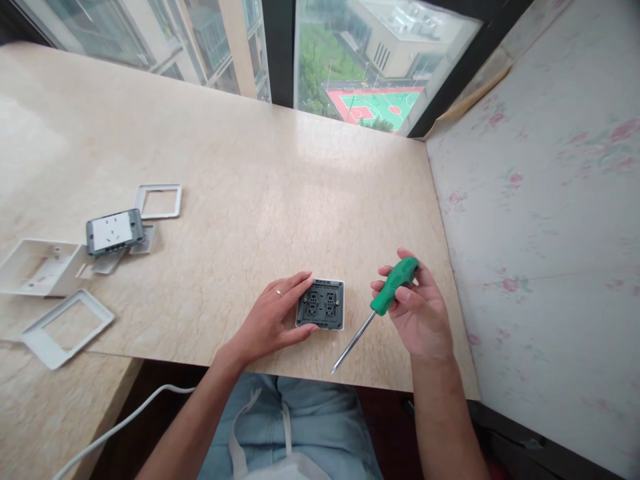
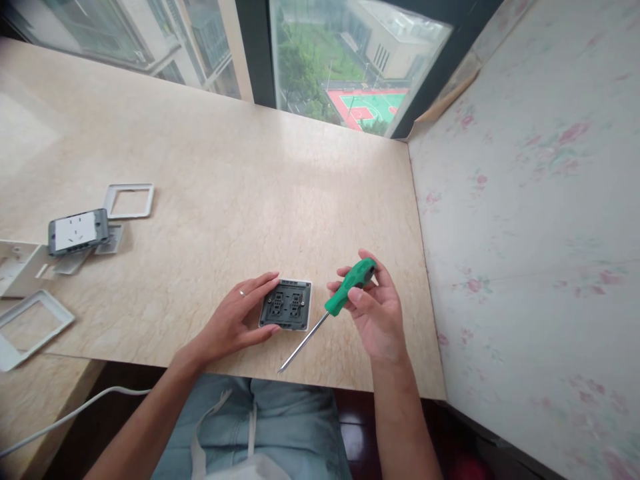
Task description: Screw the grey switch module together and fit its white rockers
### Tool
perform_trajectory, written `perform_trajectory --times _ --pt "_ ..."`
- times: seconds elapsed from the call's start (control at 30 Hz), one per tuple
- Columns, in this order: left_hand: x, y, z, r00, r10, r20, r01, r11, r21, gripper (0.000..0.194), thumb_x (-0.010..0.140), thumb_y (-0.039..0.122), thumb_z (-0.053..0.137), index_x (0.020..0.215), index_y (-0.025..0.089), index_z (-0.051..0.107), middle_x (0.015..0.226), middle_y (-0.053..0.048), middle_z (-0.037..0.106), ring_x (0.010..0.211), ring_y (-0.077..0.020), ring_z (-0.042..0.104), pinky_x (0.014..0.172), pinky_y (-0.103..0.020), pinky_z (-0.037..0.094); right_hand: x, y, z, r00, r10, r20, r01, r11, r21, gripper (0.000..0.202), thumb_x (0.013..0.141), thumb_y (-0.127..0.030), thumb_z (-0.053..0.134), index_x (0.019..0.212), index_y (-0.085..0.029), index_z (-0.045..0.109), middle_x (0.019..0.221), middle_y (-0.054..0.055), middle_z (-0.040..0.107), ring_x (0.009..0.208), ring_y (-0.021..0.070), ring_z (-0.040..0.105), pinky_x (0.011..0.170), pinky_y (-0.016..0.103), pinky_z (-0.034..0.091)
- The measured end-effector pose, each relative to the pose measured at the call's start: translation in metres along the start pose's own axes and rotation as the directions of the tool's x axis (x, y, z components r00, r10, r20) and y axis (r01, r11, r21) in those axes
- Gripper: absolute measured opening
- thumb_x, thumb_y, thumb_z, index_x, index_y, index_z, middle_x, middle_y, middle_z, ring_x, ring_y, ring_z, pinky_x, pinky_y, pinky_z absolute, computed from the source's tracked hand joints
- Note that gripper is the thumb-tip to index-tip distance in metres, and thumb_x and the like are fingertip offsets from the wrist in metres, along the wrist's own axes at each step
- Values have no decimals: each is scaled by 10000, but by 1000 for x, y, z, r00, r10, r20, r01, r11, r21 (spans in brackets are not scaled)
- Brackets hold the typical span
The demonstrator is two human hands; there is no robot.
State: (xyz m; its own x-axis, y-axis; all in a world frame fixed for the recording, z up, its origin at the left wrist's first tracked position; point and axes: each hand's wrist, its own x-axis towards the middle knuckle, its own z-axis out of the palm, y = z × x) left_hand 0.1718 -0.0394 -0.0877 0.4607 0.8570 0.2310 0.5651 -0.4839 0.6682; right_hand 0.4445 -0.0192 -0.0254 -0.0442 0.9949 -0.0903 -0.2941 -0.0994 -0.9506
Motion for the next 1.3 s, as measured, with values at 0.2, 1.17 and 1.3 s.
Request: perform_trajectory --times 0.2,1.17,1.3 --pt "1 3 -2 1000 -19 14 19 1000 -17 778 924 428 663 1586 296 276 1563 -115 430 1398 -282 465 1140 -444 389 -6 -26 8 879 -461 -120 412 862 -295 589 865 -133 700 1385 -357 540 1100 24 671 875 196 723 792 454 648" --pt "-1 0 3 999 -48 4 48 998 -44 785 887 533 692 1548 264 364 1533 -146 461 1392 -293 471 1132 -470 391 -18 -41 34 745 -603 286 660 602 -450 775 800 53 690 1457 -311 499 1157 59 699 967 228 731 839 457 654" --pt "0 0 2 999 -48 4 48 998 -46 778 886 520 697 1543 259 373 1536 -143 460 1392 -289 470 1137 -470 389 -18 -43 36 742 -601 296 664 600 -446 774 806 56 681 1457 -321 500 1146 54 698 977 221 726 835 438 656"
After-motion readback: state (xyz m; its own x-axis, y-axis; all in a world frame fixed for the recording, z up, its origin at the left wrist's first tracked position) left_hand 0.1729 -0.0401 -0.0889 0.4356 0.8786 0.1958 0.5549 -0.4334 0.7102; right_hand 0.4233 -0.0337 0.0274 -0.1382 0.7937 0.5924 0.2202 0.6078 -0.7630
